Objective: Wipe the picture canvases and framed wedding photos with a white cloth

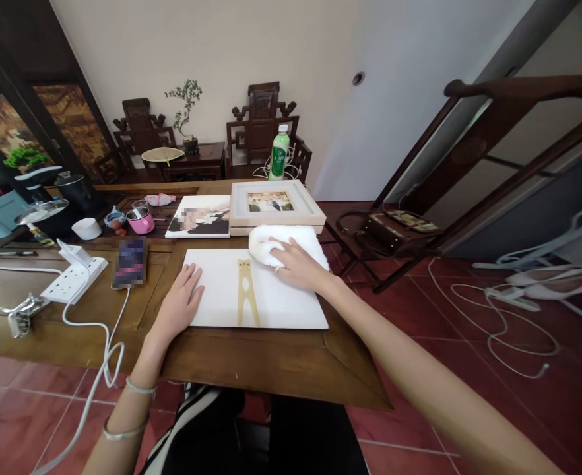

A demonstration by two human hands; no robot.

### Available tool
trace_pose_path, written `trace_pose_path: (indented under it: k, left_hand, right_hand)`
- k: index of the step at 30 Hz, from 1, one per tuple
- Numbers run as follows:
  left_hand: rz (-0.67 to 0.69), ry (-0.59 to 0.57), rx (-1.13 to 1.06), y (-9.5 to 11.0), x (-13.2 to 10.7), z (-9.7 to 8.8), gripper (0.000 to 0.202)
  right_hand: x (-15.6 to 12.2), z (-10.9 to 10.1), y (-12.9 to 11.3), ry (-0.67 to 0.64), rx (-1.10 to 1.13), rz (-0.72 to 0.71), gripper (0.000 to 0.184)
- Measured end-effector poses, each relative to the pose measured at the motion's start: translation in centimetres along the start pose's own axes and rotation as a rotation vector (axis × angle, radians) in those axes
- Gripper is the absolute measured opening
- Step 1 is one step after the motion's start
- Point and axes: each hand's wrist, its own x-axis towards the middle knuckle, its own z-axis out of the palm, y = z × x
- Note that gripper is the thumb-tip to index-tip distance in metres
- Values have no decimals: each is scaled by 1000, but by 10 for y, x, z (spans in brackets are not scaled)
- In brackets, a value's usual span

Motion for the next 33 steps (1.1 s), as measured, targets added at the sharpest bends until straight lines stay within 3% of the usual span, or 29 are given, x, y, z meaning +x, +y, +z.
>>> trace_pose_path:
  k: [4, 11, 15, 19, 28, 30, 33]
  left_hand:
    - [-23, 13, -16, 3, 0, 0, 50]
    - [-19, 13, 7, 3, 1, 2, 51]
    - [8, 11, 12, 2, 1, 2, 49]
    - [16, -1, 22, 1, 1, 2, 49]
    - [17, -1, -6, -1, 0, 1, 49]
    - [9, -1, -10, 0, 0, 1, 50]
    - [-7, 0, -14, 2, 0, 0, 50]
  right_hand:
    - [-18, -2, -12, 19, -13, -15, 29]
    - [-117, -7, -71, -17, 57, -176, 28]
    - [-145, -13, -87, -59, 56, -224, 29]
    - [-126, -17, -71, -84, 75, -217, 30]
    - [-14, 1, -3, 10, 51, -51, 32]
    - [-7, 2, -1, 17, 16, -24, 29]
    - [-18, 2, -10, 21, -9, -27, 27]
